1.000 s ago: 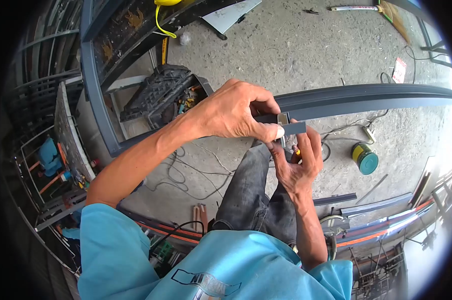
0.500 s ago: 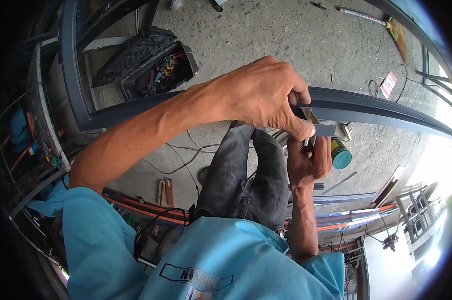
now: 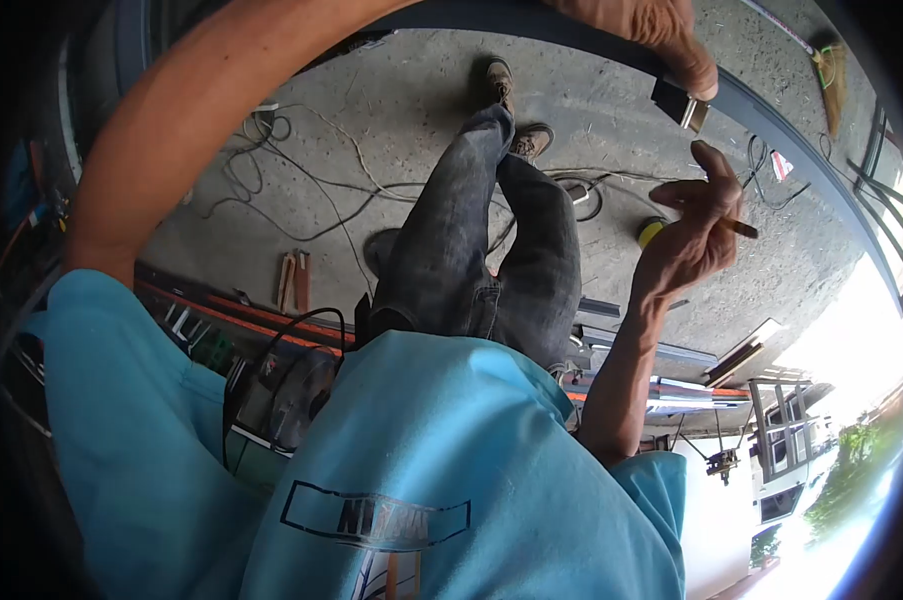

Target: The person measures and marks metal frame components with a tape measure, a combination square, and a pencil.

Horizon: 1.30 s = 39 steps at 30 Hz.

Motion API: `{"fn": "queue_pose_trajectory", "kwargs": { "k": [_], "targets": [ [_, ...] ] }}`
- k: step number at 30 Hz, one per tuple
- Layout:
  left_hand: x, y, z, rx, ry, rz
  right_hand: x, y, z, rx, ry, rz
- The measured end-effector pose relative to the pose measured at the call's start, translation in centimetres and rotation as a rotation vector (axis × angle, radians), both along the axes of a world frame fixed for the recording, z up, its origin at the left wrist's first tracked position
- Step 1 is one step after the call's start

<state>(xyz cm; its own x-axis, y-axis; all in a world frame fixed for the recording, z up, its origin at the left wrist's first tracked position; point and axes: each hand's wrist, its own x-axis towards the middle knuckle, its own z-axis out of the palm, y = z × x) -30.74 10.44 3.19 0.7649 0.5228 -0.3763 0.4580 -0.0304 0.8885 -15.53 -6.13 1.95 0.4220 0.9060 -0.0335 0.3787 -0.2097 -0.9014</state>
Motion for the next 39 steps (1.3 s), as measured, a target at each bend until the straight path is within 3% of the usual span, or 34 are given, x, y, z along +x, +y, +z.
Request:
{"fn": "queue_pose_trajectory", "kwargs": {
  "k": [2, 4, 5, 7, 10, 13, 16, 26, 36, 38, 39],
  "targets": [
    [-0.1, 0.0, 0.3, -0.022, 0.029, 0.034, 1.4, -0.4, -1.2, 0.136, -0.124, 0.075],
    [-0.2, 0.2, 0.7, -0.011, 0.044, 0.043, 2.6, -0.8, 0.0, -0.027, 0.105, 0.076],
    [-0.3, 0.3, 0.9, -0.005, 0.050, 0.041, 2.8, -0.6, 0.1, -0.008, 0.097, 0.080],
    [-0.4, 0.6, 1.4, -0.018, 0.063, 0.026, 1.9, 0.1, 1.3, 0.041, -0.041, -0.064],
    [-0.4, 1.1, 2.0, -0.031, 0.092, -0.007, 2.0, 1.2, 0.9, 0.212, -0.124, 0.032],
    [-0.5, 1.6, 2.1, -0.006, 0.113, -0.091, 1.2, 1.6, 0.0, 0.207, -0.024, 0.047],
    [-0.2, 1.6, 1.7, -0.008, -0.022, -0.076, 1.0, 1.5, -0.6, 0.264, 0.005, 0.060],
    [0.2, 1.9, 1.7, 0.039, 0.109, -0.076, 0.8, 1.9, -1.9, 0.331, 0.083, 0.055],
    [-0.3, 1.7, 0.9, 0.075, -0.084, -0.080, 1.5, 1.8, -1.3, 0.291, -0.028, 0.119],
    [-0.2, 1.7, 1.4, 0.186, 0.005, -0.124, 1.8, 1.1, 0.5, 0.145, -0.011, 0.139],
    [-0.2, 1.9, 1.1, 0.205, -0.016, -0.165, 2.5, 0.6, 2.3, -0.124, -0.137, 0.248]
  ]
}}
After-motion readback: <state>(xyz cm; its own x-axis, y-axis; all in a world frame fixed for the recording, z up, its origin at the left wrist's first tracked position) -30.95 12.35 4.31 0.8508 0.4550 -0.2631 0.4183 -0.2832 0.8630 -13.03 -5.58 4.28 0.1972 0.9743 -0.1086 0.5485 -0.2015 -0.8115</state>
